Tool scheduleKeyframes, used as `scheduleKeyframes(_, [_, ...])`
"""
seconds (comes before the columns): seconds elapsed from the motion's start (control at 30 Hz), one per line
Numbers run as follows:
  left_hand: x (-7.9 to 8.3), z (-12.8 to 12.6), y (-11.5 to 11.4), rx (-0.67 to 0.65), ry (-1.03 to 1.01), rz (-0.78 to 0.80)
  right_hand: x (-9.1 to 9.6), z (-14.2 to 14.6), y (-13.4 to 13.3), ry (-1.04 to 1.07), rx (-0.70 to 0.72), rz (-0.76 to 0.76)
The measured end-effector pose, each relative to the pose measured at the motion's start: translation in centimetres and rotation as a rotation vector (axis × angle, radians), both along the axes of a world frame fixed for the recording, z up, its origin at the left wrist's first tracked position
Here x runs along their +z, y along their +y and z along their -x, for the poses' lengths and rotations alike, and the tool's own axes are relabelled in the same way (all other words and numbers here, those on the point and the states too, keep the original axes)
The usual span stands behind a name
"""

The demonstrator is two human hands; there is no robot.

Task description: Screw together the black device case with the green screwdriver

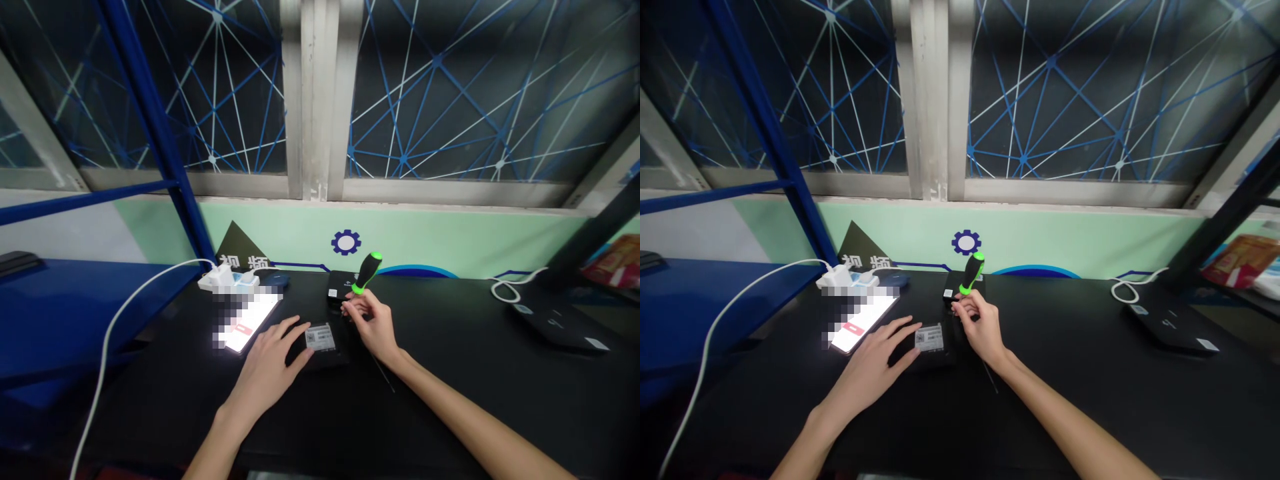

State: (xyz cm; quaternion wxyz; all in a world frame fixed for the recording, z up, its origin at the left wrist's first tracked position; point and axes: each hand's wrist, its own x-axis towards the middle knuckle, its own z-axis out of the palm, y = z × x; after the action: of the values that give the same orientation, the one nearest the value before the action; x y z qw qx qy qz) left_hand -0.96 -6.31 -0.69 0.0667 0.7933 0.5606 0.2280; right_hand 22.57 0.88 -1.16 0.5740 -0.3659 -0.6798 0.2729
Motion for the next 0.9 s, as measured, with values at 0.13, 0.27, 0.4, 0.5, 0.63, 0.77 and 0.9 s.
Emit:
scheduleKeyframes(0.13, [0.6, -0.2, 0.0, 0.081, -0.031, -0.066, -0.6, 0.1, 0.4, 0.035, 0.025, 0.023])
scheduleKeyframes(0.27, [1.2, -0.3, -0.2, 0.172, -0.040, -0.057, -0.6, 0.0, 0.4, 0.012, 0.041, 0.027])
scheduleKeyframes(0.4, [1.4, -0.4, -0.3, 0.229, -0.029, -0.013, -0.4, -0.1, 0.1, -0.034, 0.063, -0.005])
scheduleKeyframes(0.5, [1.3, -0.4, -0.2, 0.230, -0.007, 0.063, -0.3, -0.1, -0.1, -0.052, 0.091, -0.014])
scheduleKeyframes(0.63, [0.9, -0.4, -0.1, 0.251, 0.071, 0.124, -0.3, 0.0, -0.1, -0.057, 0.125, -0.013])
scheduleKeyframes(0.77, [0.6, -0.2, -0.1, 0.215, 0.081, 0.108, -0.1, 0.0, -0.4, -0.066, 0.136, -0.020])
scheduleKeyframes(0.9, [0.6, -0.1, -0.1, 0.180, 0.063, 0.110, 0.2, -0.2, -0.5, -0.080, 0.148, -0.017])
